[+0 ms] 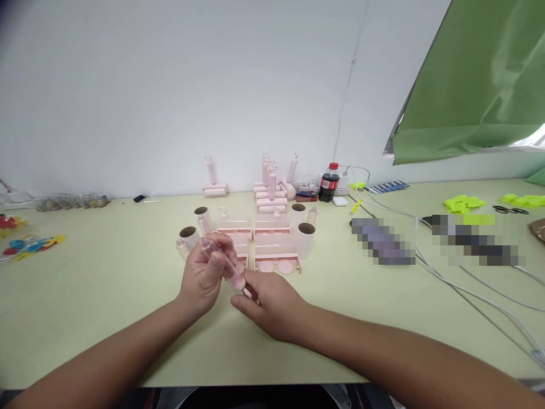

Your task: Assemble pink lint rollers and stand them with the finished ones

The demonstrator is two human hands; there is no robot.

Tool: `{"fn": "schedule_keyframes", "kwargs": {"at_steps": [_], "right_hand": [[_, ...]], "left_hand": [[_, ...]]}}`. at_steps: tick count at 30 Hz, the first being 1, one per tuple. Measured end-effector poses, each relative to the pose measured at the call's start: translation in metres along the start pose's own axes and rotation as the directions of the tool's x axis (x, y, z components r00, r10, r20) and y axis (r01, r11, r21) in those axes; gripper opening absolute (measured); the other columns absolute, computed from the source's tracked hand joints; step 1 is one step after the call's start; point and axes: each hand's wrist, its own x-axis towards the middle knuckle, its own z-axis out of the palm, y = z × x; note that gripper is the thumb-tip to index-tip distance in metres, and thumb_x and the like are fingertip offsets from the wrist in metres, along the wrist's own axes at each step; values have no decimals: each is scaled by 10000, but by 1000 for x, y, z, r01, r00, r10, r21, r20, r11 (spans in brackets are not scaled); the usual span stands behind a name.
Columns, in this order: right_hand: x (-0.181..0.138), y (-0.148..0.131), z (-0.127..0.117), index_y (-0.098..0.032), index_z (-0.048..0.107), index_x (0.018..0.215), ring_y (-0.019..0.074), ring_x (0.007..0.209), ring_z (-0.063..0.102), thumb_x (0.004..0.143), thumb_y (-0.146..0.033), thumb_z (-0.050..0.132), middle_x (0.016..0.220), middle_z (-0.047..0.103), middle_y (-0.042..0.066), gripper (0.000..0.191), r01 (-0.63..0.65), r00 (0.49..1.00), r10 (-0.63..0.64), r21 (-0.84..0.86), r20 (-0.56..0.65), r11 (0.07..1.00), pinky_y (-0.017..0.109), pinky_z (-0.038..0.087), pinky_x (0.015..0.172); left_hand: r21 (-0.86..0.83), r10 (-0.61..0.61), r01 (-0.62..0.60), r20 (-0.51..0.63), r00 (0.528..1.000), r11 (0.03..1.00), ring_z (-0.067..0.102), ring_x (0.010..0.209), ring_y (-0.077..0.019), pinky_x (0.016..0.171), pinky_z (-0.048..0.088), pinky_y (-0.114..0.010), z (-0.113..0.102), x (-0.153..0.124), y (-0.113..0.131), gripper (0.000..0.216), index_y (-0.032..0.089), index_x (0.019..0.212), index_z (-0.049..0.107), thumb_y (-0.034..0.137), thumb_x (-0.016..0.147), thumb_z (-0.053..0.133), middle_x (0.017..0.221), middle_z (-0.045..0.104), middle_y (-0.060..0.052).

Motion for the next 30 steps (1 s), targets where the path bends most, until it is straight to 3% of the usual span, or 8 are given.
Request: {"fn": "schedule_keyframes", "kwargs": {"at_steps": [3, 9, 14, 17, 19, 22, 26, 30], "right_hand": [[3, 10, 6, -205, 469, 784, 134, 617, 475, 936, -395, 473, 686, 538, -21, 243, 26, 998, -23, 48, -64, 998, 249, 333, 576], [-5, 18, 1, -212, 419, 716, 132, 553, 446, 979, -491, 324, 619, 502, -19, 394, 107, 993, -101, 94, -68, 990, 254, 329, 554], [-8, 12, -4, -199, 513, 760, 146, 605, 499, 982, -497, 313, 672, 570, 18, 423, 271, 961, -270, -7, 59, 962, 255, 358, 587], [-7, 11, -17, -192, 540, 753, 152, 618, 500, 971, -513, 337, 673, 579, 33, 438, 306, 952, -299, -119, 70, 945, 257, 347, 591], [-7, 13, -35, -194, 512, 692, 155, 604, 478, 956, -549, 333, 656, 560, 38, 477, 221, 968, -242, -230, -67, 948, 263, 324, 576], [-10, 22, -70, -200, 491, 654, 141, 550, 441, 958, -517, 356, 591, 511, 6, 460, -72, 969, 2, -277, -246, 958, 259, 290, 555], [-25, 42, -97, -204, 524, 655, 154, 547, 430, 924, -520, 435, 589, 507, 4, 424, -276, 961, 262, -306, -87, 911, 267, 257, 532], [-36, 61, -93, -203, 449, 650, 136, 548, 376, 927, -544, 402, 604, 452, -19, 442, -313, 942, 331, -198, 60, 929, 254, 252, 526]], "left_hand": [[59, -74, 74, 7, 997, 995, 542, 579, -118, 548, 448, -247, 0, 2, -1, 482, 177, 915, 565, 641, 790, 603, 669, 570, 16], [227, -154, 90, 282, 947, 970, 486, 508, -87, 485, 371, -223, 0, 4, 2, 488, 140, 613, 641, 538, 875, 542, 599, 610, -28], [-70, -286, 309, 234, 929, 948, 348, 326, -66, 356, 234, -215, -4, 8, -2, 611, 157, 550, 556, 660, 866, 412, 421, 453, 20], [-56, -274, 290, 206, 940, 955, 375, 329, -73, 355, 247, -208, -8, 10, -5, 607, 153, 589, 566, 681, 851, 422, 414, 473, 15], [39, -227, 224, 224, 948, 974, 451, 381, -90, 381, 310, -208, -9, 9, -6, 586, 140, 631, 599, 678, 828, 480, 458, 532, -7], [116, -187, 161, 266, 946, 980, 511, 454, -104, 434, 386, -218, -7, 5, -7, 564, 137, 644, 599, 665, 820, 514, 530, 567, -22], [167, -167, 117, 329, 930, 979, 521, 491, -106, 479, 410, -225, -3, 1, -10, 512, 138, 666, 609, 616, 837, 539, 565, 578, -26], [182, -171, 112, 354, 919, 977, 538, 521, -119, 509, 427, -239, -4, 0, -16, 518, 140, 651, 615, 614, 843, 533, 575, 588, -34]]}}
